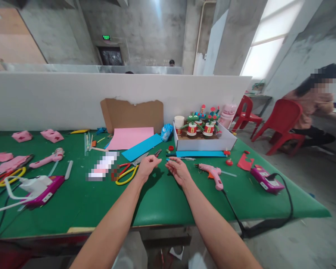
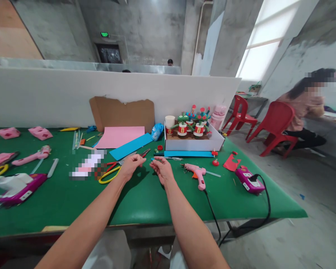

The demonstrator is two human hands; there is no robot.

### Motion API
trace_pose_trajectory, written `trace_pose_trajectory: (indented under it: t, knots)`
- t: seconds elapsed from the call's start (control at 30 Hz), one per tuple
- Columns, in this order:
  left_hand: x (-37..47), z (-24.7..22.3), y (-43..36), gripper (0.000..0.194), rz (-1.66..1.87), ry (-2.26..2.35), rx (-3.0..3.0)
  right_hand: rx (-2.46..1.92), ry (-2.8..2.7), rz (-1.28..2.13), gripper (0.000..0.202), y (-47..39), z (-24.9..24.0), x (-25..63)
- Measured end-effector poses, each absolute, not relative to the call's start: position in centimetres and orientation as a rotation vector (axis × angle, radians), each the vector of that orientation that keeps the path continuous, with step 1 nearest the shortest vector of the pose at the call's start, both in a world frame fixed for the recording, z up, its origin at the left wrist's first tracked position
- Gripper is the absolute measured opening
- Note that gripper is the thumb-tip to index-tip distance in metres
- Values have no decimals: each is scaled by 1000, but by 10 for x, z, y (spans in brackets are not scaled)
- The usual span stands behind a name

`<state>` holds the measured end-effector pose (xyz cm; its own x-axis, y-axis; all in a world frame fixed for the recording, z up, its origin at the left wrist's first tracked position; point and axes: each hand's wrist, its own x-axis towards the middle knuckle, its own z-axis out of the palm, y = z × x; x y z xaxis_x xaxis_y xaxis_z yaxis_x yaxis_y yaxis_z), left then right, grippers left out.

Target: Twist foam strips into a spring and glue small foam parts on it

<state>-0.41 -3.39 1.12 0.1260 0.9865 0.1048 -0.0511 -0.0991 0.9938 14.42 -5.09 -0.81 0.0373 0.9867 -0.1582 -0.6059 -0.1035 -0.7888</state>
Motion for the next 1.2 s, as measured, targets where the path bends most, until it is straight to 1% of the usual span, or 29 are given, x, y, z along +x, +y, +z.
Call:
trace_pose_trajectory:
  t: [0.03, 0.07, 0.13, 0.17, 0.3, 0.53, 0.73, 0.93, 1.2]
  knots:
    - [-4, 11, -34, 31, 1205, 984, 1305, -845, -599, 1481, 32, -51, -8, 144]
    - [-3, 11, -35, 30, 1193, 938, 1292, -838, -609, 1482, 32, -52, -7, 143]
    - [-1, 10, -36, 42, 1152, 880, 1249, -829, -630, 1486, 33, -53, -7, 142]
    - [0, 9, -36, 44, 1133, 867, 1229, -825, -640, 1487, 34, -53, -7, 142]
    - [1, 6, -34, 39, 1112, 853, 1129, -807, -687, 1498, 37, -57, -6, 138]
    - [2, 4, -31, 37, 1107, 813, 1047, -840, -768, 1428, 40, -61, 0, 135]
    - [2, 5, -32, 35, 1137, 821, 1071, -900, -856, 1329, 36, -62, 2, 134]
    - [1, 11, -37, 41, 1079, 834, 1096, -971, -946, 1172, 32, -59, -3, 135]
    - [2, 10, -35, 38, 1116, 842, 1054, -973, -992, 1177, 27, -62, 2, 135]
